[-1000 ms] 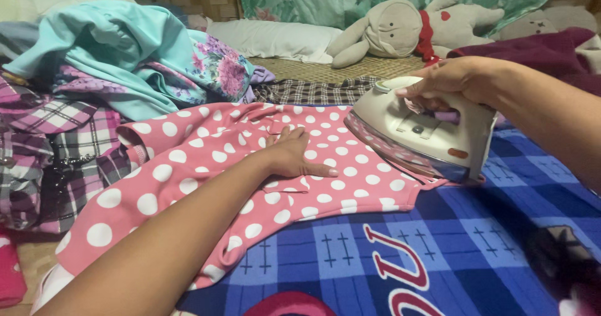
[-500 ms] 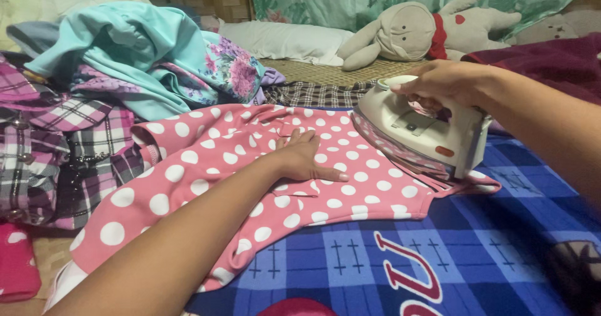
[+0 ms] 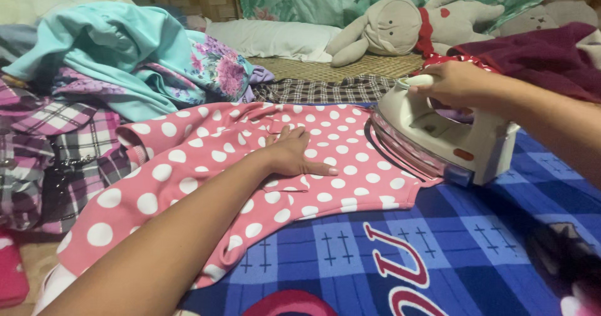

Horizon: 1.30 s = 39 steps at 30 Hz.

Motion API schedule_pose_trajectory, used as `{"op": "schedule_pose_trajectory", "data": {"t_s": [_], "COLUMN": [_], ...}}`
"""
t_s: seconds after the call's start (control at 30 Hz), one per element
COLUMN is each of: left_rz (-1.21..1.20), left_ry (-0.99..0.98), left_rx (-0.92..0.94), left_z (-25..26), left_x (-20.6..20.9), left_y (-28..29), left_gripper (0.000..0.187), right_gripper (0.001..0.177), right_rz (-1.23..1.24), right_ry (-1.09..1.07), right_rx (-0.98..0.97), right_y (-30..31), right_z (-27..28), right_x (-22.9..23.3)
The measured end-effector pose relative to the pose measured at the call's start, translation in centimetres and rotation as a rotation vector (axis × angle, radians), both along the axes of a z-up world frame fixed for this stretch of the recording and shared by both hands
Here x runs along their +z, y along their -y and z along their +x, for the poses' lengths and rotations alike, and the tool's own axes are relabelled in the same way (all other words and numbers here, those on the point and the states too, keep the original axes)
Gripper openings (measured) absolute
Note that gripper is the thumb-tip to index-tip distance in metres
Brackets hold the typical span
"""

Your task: The person folds a red heart-patterned garment and then irons a pink polka-dotted garment on a blue checkered surface. The person uses an iron to smooth the pink garment and places the folded red garment aside.

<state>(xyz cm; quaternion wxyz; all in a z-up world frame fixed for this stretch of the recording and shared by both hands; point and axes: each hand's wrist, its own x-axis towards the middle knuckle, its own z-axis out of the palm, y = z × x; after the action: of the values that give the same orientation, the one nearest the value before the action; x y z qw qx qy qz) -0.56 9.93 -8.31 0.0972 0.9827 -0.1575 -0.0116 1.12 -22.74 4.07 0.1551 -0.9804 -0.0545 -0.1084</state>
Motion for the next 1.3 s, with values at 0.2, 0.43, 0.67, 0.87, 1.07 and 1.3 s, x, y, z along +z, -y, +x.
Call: {"op": "schedule_pose_trajectory", "data": {"t_s": [0.2, 0.43, 0.67, 0.87, 1.07, 1.3], "left_rz": [-0.009, 0.01, -0.008, -0.01, -0.007, 0.007], "left_ry": [0.005, 0.003, -0.012, 0.001, 0.006, 0.0], "left_rx": [-0.008, -0.015, -0.015, -0.001, -0.009, -0.015], "left_z": [0.1, 0.3, 0.1, 0.2, 0.7, 0.5], "left_x": [-0.1, -0.1, 0.0, -0.3, -0.5, -0.3], "left_y": [0.3, 0.1, 0.1, 0.1, 0.1, 0.1], "left_gripper": [0.145, 0.144, 0.146, 0.146, 0.147, 0.147], "right_gripper": [0.06, 0.065, 0.068, 0.066, 0.069, 0.067], "right_rz": [-0.104, -0.198, -0.134, -0.287, -0.203, -0.16], "right_ry": [0.105, 0.095, 0.133, 0.231, 0.236, 0.242], "right_rx": [0.268, 0.027, 0.268, 0.172, 0.358, 0.367], "right_y": [1.0, -0.7, 0.6, -0.3, -0.2, -1.6], "right_z": [0.7, -0.1, 0.4, 2.4, 1.9, 2.0], "right_x": [-0.4, -0.5, -0.7, -1.1, -0.7, -0.6]}}
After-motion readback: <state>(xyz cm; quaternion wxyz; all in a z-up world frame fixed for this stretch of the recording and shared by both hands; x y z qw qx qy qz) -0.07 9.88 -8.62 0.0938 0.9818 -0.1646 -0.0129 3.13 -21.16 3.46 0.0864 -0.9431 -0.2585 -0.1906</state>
